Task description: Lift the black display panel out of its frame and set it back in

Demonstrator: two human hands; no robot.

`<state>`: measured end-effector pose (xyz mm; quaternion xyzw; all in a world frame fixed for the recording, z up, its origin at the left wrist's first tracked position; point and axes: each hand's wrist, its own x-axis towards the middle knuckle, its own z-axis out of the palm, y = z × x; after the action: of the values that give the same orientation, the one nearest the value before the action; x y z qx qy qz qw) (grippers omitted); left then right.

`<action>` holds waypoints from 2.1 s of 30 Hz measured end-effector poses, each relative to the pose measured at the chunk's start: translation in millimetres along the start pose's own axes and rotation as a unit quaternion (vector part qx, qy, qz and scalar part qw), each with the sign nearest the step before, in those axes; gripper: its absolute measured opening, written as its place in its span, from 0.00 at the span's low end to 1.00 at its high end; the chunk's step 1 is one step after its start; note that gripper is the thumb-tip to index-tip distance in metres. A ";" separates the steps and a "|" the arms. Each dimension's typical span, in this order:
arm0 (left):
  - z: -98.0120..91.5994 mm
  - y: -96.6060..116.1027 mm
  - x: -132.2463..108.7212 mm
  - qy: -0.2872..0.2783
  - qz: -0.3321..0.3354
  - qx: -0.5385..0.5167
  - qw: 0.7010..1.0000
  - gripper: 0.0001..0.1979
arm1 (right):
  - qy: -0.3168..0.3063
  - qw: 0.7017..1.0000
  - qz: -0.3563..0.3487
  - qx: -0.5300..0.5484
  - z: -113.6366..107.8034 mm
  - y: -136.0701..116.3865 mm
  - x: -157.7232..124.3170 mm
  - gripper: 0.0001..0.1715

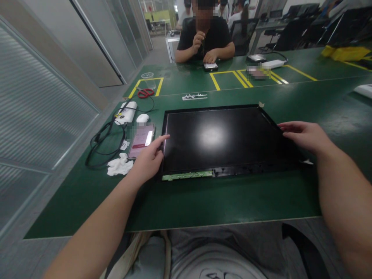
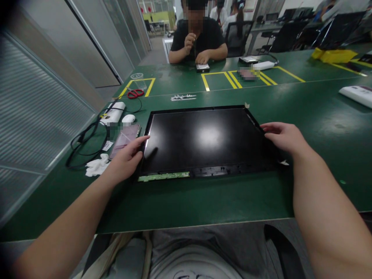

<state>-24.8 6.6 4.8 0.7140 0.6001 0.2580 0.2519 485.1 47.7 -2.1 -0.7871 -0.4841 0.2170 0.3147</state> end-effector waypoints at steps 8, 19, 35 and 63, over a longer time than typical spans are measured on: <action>7.8 10.6 0.0 0.069 -0.136 -0.303 0.941 0.29 | -0.008 1.000 -0.006 -0.006 -0.4 0.9 0.7 0.16; 8.6 35.8 6.6 0.148 -0.286 -0.538 0.779 0.21 | -0.015 0.996 -0.008 -0.091 1.4 -0.3 0.8 0.23; 8.2 35.9 -0.8 0.099 -0.224 -0.533 0.810 0.26 | -0.035 0.993 -0.040 -0.104 6.0 11.5 7.3 0.29; 6.5 39.6 -7.5 0.057 -0.089 -0.528 0.843 0.28 | -0.011 0.996 -0.047 -0.079 9.4 8.5 5.1 0.30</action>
<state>7.2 -7.2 26.0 0.4008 0.4473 0.5529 0.5776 486.7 52.1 -14.9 -0.7836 -0.5396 0.1714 0.2558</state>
